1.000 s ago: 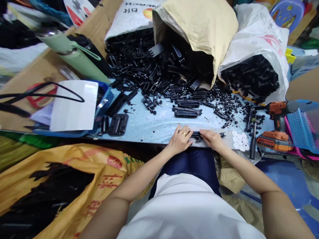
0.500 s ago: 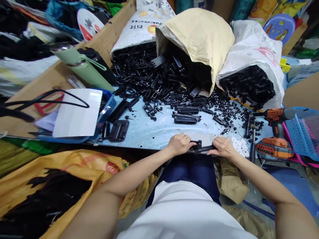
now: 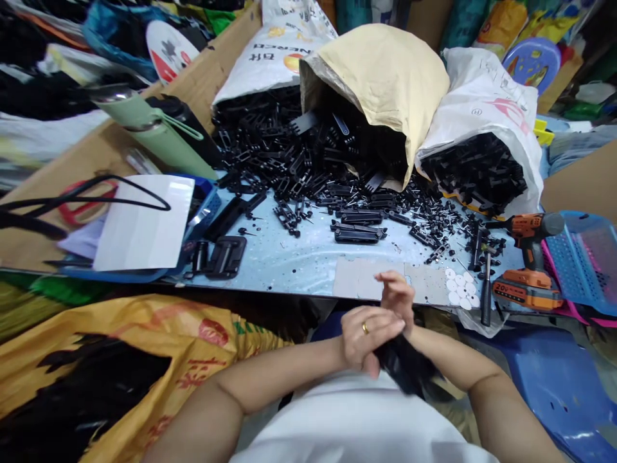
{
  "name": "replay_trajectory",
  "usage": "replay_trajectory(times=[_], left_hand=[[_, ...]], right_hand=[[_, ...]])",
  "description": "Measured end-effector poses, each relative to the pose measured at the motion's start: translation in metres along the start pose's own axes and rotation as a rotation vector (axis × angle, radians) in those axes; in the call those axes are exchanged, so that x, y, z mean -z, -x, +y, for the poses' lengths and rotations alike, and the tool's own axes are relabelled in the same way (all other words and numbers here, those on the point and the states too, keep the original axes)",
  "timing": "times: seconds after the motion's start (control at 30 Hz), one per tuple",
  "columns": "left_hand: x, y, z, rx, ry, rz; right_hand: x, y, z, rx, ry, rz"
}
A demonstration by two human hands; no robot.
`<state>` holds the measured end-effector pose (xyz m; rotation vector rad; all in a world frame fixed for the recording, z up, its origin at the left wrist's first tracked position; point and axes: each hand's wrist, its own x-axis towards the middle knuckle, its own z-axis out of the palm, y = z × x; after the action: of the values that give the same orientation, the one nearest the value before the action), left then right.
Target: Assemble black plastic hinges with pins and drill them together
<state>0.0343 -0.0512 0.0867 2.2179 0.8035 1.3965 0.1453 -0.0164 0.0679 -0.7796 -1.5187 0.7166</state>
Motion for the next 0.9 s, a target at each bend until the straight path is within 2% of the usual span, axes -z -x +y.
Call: replay_trajectory(times=[0.07, 0.1, 0.2, 0.3, 0.4, 0.47, 0.53, 0.63, 0.7, 0.8, 0.83, 0.9], left_hand=[[-0.002, 0.002, -0.031, -0.063, -0.282, 0.045], [-0.001, 0.002, -0.048, -0.054, -0.431, 0.012], [0.008, -0.006, -0.090, -0.047, -0.672, -0.238], [0.013, -0.022, -0.113, 0.028, -0.756, -0.427], [0.011, -0.042, -0.121, 0.192, -0.778, -0.461], [0.013, -0.054, -0.126, 0.282, -0.757, -0.413], [0.026, -0.059, -0.133, 0.427, -0.754, -0.279], [0.066, -0.057, -0.150, 0.822, -0.825, 0.017], [0.098, -0.053, -0.164, 1.084, -0.860, 0.161], [0.131, -0.051, -0.184, 1.342, -0.809, 0.241], [0.137, -0.051, -0.190, 1.404, -0.763, 0.246], [0.141, -0.053, -0.200, 1.494, -0.667, 0.244]], right_hand=[[-0.001, -0.030, 0.031, -0.013, 0.121, -0.095], [0.001, -0.050, 0.047, -0.030, 0.236, -0.165], [0.013, -0.119, 0.087, -0.145, 0.637, -0.294], [0.013, -0.178, 0.108, -0.126, 1.043, -0.529], [0.001, -0.215, 0.118, 0.000, 1.298, -0.769], [-0.008, -0.231, 0.122, 0.071, 1.384, -0.865], [-0.013, -0.242, 0.125, 0.136, 1.410, -0.939], [-0.011, -0.256, 0.128, 0.242, 1.354, -1.040], [-0.007, -0.259, 0.124, 0.289, 1.277, -1.051], [0.000, -0.249, 0.110, 0.264, 1.075, -0.901], [0.002, -0.242, 0.104, 0.206, 0.976, -0.807], [0.006, -0.221, 0.092, 0.005, 0.733, -0.606]])
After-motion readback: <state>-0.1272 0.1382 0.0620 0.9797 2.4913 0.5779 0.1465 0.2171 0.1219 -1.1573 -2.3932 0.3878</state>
